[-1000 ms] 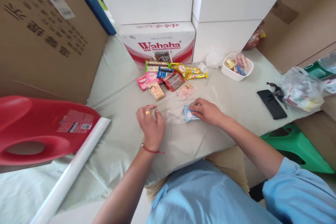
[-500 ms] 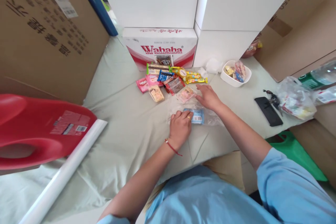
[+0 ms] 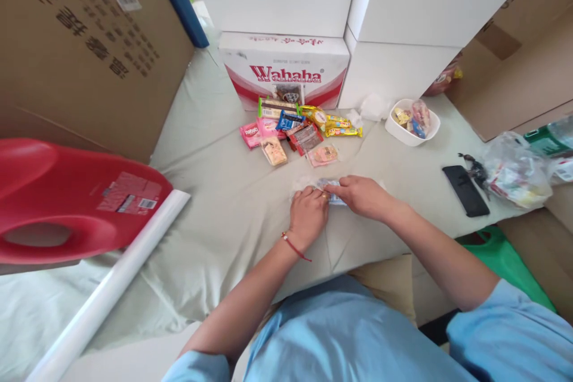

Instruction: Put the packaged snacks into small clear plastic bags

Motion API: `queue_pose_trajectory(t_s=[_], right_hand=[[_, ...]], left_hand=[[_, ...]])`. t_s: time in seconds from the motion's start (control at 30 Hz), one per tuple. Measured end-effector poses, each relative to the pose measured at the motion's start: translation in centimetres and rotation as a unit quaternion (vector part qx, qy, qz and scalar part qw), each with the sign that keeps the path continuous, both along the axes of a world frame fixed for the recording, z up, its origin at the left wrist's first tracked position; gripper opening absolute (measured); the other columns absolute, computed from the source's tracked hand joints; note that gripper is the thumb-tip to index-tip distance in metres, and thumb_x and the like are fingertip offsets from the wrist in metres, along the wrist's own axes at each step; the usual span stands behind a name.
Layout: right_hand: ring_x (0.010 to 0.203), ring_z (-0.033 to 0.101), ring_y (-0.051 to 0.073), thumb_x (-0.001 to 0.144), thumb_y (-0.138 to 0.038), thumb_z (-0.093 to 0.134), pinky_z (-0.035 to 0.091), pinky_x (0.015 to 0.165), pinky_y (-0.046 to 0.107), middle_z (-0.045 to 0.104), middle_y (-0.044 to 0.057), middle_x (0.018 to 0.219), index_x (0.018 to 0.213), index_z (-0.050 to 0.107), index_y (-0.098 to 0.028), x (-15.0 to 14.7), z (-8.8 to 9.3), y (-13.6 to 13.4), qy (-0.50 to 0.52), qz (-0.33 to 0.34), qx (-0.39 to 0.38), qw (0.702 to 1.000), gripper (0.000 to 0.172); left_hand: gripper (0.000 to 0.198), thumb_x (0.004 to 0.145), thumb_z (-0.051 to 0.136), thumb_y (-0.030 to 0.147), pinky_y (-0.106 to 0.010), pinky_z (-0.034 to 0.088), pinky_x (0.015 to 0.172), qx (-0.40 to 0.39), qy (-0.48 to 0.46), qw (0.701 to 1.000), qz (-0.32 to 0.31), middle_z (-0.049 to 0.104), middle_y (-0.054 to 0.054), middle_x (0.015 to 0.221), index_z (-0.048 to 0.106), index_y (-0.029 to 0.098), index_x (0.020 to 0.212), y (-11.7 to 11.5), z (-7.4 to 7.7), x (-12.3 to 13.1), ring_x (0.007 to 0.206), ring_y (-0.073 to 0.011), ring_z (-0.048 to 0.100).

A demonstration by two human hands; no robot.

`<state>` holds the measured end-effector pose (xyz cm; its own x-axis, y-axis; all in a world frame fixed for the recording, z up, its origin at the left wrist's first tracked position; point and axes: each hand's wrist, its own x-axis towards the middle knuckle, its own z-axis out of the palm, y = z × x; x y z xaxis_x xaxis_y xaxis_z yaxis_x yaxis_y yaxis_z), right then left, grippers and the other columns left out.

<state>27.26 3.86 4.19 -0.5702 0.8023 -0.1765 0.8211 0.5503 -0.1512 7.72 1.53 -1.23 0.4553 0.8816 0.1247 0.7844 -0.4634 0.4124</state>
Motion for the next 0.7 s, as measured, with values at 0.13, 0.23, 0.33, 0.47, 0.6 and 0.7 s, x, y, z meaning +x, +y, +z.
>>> queue_pose_trajectory(t_s=[0.13, 0.23, 0.33, 0.47, 0.6, 0.7], right_hand=[[0.096, 0.056, 0.024, 0.104, -0.01, 0.043, 0.04, 0.079, 0.032, 0.066, 0.011, 0.105, 0.155, 0.058, -0.028, 0.5, -2.9, -3.1, 0.005, 0.006, 0.026, 1.0, 0.056], [0.095, 0.053, 0.026, 0.105, -0.009, 0.04, 0.042, 0.085, 0.035, 0.064, 0.011, 0.103, 0.152, 0.061, -0.029, 0.4, -4.1, -3.8, 0.027, 0.01, 0.038, 0.999, 0.056], [0.094, 0.051, 0.026, 0.105, -0.011, 0.038, 0.043, 0.085, 0.037, 0.062, 0.011, 0.101, 0.147, 0.065, -0.029, 0.4, -4.3, -3.8, 0.054, 0.004, 0.035, 0.998, 0.053], [0.094, 0.049, 0.026, 0.104, -0.011, 0.038, 0.042, 0.085, 0.037, 0.06, 0.01, 0.102, 0.146, 0.066, -0.032, 0.7, -4.3, -3.7, 0.074, -0.007, 0.026, 0.997, 0.055], [0.094, 0.049, 0.026, 0.105, -0.012, 0.038, 0.042, 0.087, 0.037, 0.059, 0.009, 0.102, 0.143, 0.068, -0.034, 0.7, -4.4, -3.6, 0.096, -0.022, 0.01, 0.995, 0.054], [0.096, 0.049, 0.027, 0.105, -0.014, 0.039, 0.044, 0.09, 0.039, 0.059, 0.01, 0.101, 0.137, 0.072, -0.028, 0.3, -4.4, -3.7, 0.098, -0.026, 0.001, 0.995, 0.048]], left_hand=[[0.027, 0.092, 0.052, 0.012, -0.039, 0.053, 0.094, -0.062, -0.192, 0.979, 0.036, 0.081, -0.006, 0.105, 0.077, 0.023, 0.093, 0.2, -1.4, -2.9, 0.103, -0.0229, 0.071], [0.031, 0.095, 0.043, 0.017, -0.035, 0.055, 0.09, -0.065, -0.31, 0.919, 0.235, 0.078, -0.005, 0.095, 0.073, 0.022, 0.09, 1.8, -2.1, -5.3, 0.094, -0.0196, 0.071], [0.042, 0.105, 0.031, 0.031, -0.039, 0.054, 0.096, -0.04, -0.297, 0.892, 0.338, 0.075, -0.009, 0.102, 0.071, 0.021, 0.095, 4.2, -1.8, -6.3, 0.104, -0.0226, 0.068], [0.025, 0.09, 0.066, 0.044, -0.049, 0.044, 0.113, -0.06, -0.208, 0.941, 0.261, 0.072, -0.015, 0.119, 0.068, 0.021, 0.081, 4.8, -0.7, -5.3, 0.127, -0.0338, 0.059], [0.014, 0.082, 0.07, 0.031, -0.04, 0.052, 0.092, -0.123, -0.148, 0.964, 0.185, 0.07, -0.009, 0.098, 0.061, 0.02, 0.077, 2.7, 0.7, -2.9, 0.097, -0.0255, 0.066], [0.012, 0.086, 0.065, 0.029, -0.031, 0.049, 0.074, -0.162, -0.206, 0.947, 0.188, 0.061, 0.001, 0.073, 0.06, 0.021, 0.079, 1.4, 1.8, -0.2, 0.071, -0.0172, 0.059]])
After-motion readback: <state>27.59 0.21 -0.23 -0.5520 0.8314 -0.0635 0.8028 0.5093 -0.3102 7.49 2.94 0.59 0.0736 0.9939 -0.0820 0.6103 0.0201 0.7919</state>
